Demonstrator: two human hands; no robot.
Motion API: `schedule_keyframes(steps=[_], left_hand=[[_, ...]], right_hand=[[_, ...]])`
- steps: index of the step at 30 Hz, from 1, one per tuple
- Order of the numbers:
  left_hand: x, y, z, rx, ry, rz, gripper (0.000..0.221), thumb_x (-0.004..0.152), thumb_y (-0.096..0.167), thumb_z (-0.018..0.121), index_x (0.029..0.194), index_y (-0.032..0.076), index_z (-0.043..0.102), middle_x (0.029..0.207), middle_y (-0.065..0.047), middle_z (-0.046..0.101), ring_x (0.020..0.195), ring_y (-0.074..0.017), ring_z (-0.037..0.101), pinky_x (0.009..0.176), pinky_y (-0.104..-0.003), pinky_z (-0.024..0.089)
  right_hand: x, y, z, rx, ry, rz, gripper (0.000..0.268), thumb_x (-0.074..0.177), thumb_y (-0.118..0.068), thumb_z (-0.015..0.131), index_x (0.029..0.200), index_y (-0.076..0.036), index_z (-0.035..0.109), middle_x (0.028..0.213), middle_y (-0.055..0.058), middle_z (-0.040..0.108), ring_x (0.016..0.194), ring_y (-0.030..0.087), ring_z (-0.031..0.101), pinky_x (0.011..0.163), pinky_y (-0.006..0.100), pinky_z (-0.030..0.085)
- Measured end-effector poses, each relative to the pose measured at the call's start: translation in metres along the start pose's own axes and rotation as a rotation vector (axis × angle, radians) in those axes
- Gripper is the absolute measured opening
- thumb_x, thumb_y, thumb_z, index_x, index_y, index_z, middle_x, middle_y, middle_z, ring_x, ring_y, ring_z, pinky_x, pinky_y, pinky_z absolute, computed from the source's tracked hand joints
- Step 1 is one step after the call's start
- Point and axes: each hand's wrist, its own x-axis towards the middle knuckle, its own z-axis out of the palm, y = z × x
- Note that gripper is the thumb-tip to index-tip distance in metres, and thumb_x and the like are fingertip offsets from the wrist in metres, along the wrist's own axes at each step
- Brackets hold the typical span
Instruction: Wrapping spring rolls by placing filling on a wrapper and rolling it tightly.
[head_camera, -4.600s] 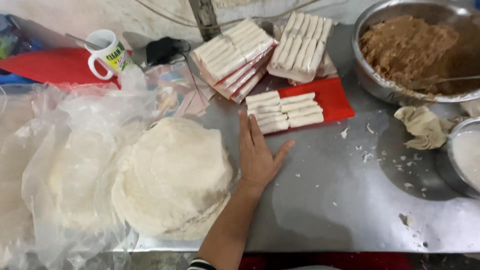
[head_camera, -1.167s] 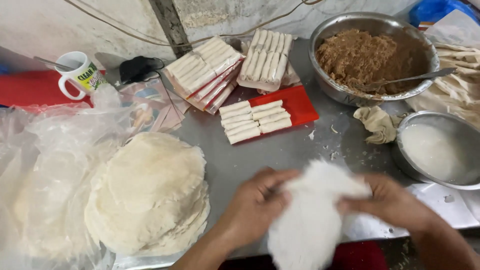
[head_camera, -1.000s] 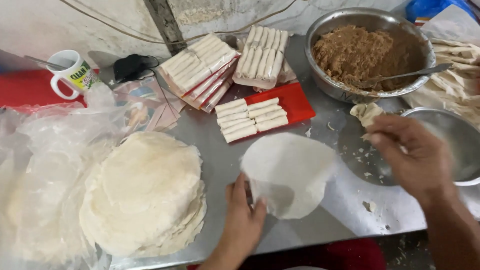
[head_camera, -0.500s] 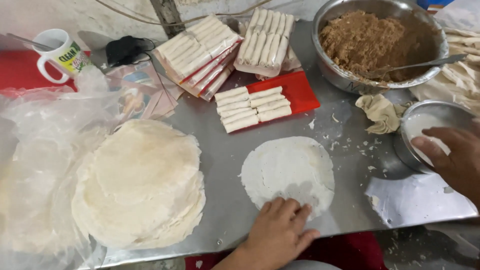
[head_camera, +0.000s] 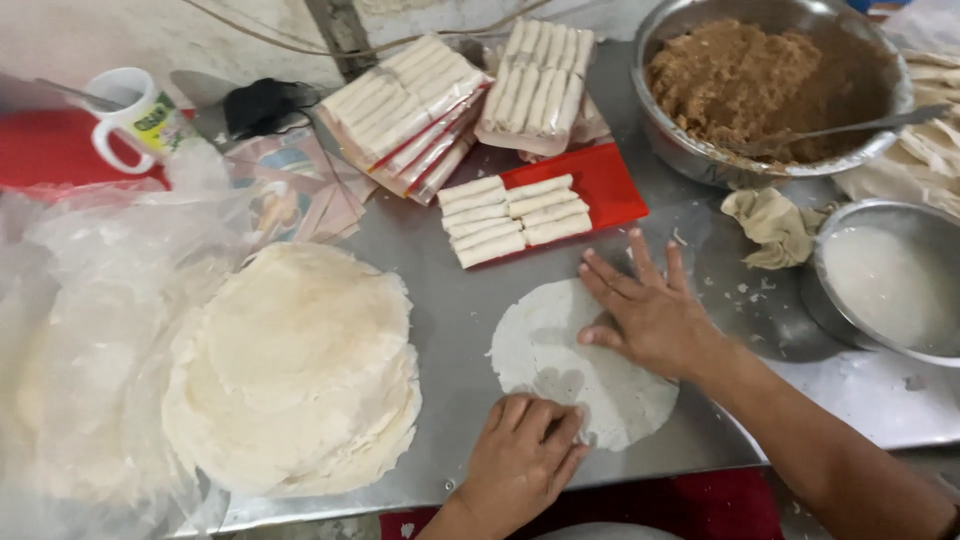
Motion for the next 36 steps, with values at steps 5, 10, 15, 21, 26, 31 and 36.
schedule_keyframes(steps=[5, 10, 15, 21, 26, 31, 36], left_hand=[[-0.006, -0.006, 0.002, -0.093, 0.046, 0.032, 0.022, 0.103, 0.026, 0.066, 0.110, 0.005, 0.070, 0.099, -0.010, 0.057, 0.092, -0.0320, 0.053, 0.083, -0.043, 0.045], [-0.035, -0.024, 0.027, -0.305, 0.092, -0.281, 0.044, 0.099, 0.002, 0.052, 0.142, 0.008, 0.056, 0.120, -0.012, 0.064, 0.096, -0.0332, 0.067, 0.076, -0.046, 0.058], [-0.005, -0.031, 0.009, -0.362, 0.410, -0.458, 0.052, 0.099, 0.001, 0.041, 0.151, 0.006, 0.041, 0.133, -0.011, 0.070, 0.071, -0.0125, 0.082, 0.075, -0.029, 0.064], [0.002, -0.043, 0.033, -0.054, 0.395, -0.511, 0.061, 0.097, 0.017, 0.051, 0.155, 0.008, 0.033, 0.162, -0.021, 0.039, 0.091, -0.0293, 0.035, 0.078, -0.041, 0.038], [-0.005, -0.059, 0.054, 0.245, 0.124, -0.383, 0.103, 0.074, 0.065, 0.083, 0.159, 0.029, 0.038, 0.171, -0.013, 0.022, 0.157, -0.0463, 0.018, 0.118, -0.067, 0.024], [0.010, -0.053, 0.045, 0.146, 0.179, -0.360, 0.065, 0.086, 0.071, 0.063, 0.121, 0.018, 0.069, 0.156, -0.013, 0.048, 0.150, -0.0455, 0.031, 0.109, -0.070, 0.031], [0.012, -0.055, 0.041, 0.072, 0.104, -0.421, 0.061, 0.086, 0.068, 0.065, 0.115, 0.015, 0.073, 0.151, -0.009, 0.054, 0.147, -0.0431, 0.035, 0.107, -0.072, 0.030]], right_hand=[[0.007, -0.025, -0.019, 0.168, -0.557, -0.021, 0.085, 0.101, -0.066, 0.035, 0.164, -0.028, -0.008, 0.171, -0.006, -0.014, 0.150, 0.040, -0.029, 0.116, 0.065, -0.019], [-0.017, 0.056, -0.033, -0.167, -0.366, 0.263, 0.074, 0.092, -0.076, 0.033, 0.145, -0.026, 0.049, 0.169, -0.011, 0.016, 0.158, 0.048, -0.009, 0.119, 0.079, 0.007], [-0.010, 0.122, -0.150, -0.526, -0.151, 0.317, 0.028, 0.096, -0.040, 0.054, 0.121, -0.034, 0.067, 0.142, -0.009, 0.059, 0.127, 0.024, 0.056, 0.092, 0.046, 0.052], [-0.008, 0.249, -0.146, -0.245, -0.383, 0.957, 0.047, 0.103, -0.034, 0.041, 0.148, -0.046, 0.048, 0.175, -0.011, 0.017, 0.163, 0.044, -0.004, 0.122, 0.067, -0.002], [0.011, 0.291, -0.114, -0.287, -0.655, 0.925, 0.048, 0.096, -0.016, 0.050, 0.143, -0.020, 0.059, 0.178, 0.003, 0.011, 0.169, 0.034, -0.015, 0.122, 0.068, -0.002], [0.019, 0.273, -0.155, -0.938, -0.500, 0.683, 0.070, 0.093, -0.054, 0.059, 0.158, -0.043, 0.035, 0.122, -0.020, 0.077, 0.105, 0.011, 0.078, 0.107, 0.046, 0.044], [0.050, 0.223, -0.169, -0.971, -0.438, 0.733, 0.021, 0.106, -0.048, 0.049, 0.106, -0.042, 0.070, 0.093, -0.018, 0.073, 0.095, 0.009, 0.066, 0.104, 0.034, 0.037]])
